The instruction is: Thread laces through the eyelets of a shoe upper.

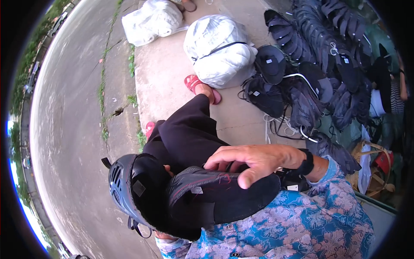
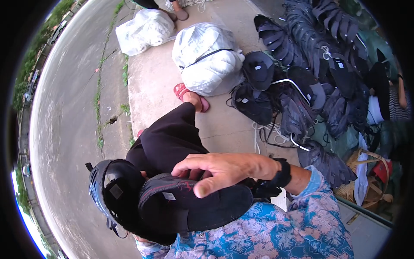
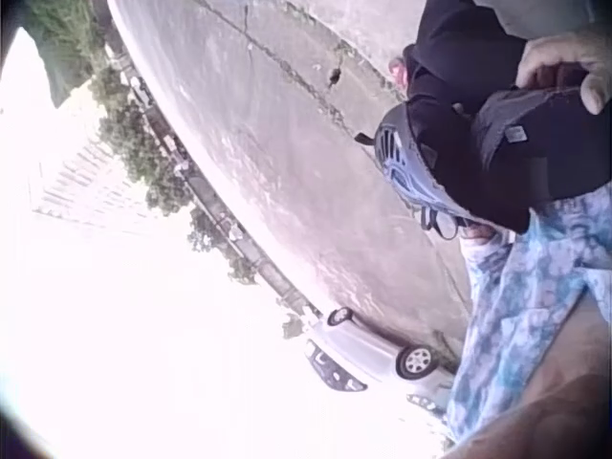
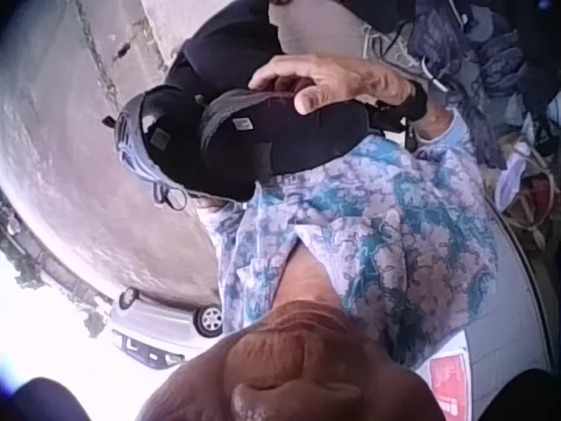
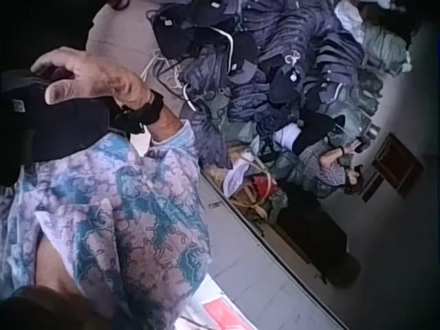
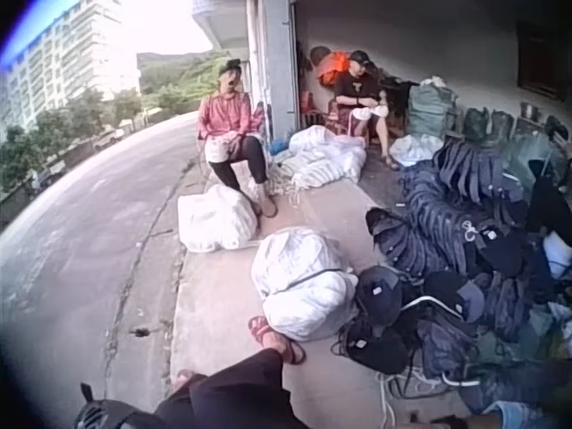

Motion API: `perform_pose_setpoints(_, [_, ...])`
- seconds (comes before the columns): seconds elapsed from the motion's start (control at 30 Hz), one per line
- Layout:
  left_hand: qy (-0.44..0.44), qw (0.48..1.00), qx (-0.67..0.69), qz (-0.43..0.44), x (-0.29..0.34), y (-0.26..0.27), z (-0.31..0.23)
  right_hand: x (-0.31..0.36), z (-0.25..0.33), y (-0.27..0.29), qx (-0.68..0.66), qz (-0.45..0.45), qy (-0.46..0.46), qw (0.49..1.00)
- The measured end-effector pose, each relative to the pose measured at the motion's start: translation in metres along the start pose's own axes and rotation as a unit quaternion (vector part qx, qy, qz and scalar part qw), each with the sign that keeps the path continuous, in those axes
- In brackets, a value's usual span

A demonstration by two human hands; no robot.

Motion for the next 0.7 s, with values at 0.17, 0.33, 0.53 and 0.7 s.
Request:
perform_pose_setpoints(0.17, [-0.037,0.990,-0.065,-0.118,0.021,0.064,-0.071,-0.007,0.013,0.007,0.245,-0.089,-0.066,0.963])
perform_pose_setpoints(0.33, [-0.077,0.972,-0.099,-0.199,0.052,0.112,-0.132,-0.023,0.012,0.026,0.037,-0.044,-0.164,0.985])
perform_pose_setpoints(0.53, [-0.157,0.959,-0.118,-0.204,0.062,0.122,-0.184,-0.034,-0.035,-0.005,-0.158,0.159,-0.275,0.935])
perform_pose_setpoints(0.7, [-0.081,0.972,-0.080,-0.205,0.077,0.139,-0.138,-0.064,-0.017,-0.038,-0.284,0.176,-0.131,0.933])
Point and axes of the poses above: each hand's wrist, its own x-axis away from the middle knuckle, its own y-axis out of the back of the hand, z = x × y, the point moved 9 cm from there along -x, towards the middle knuckle, and after that the axes turned 5 degrees about -x, right-handed, at the moved point
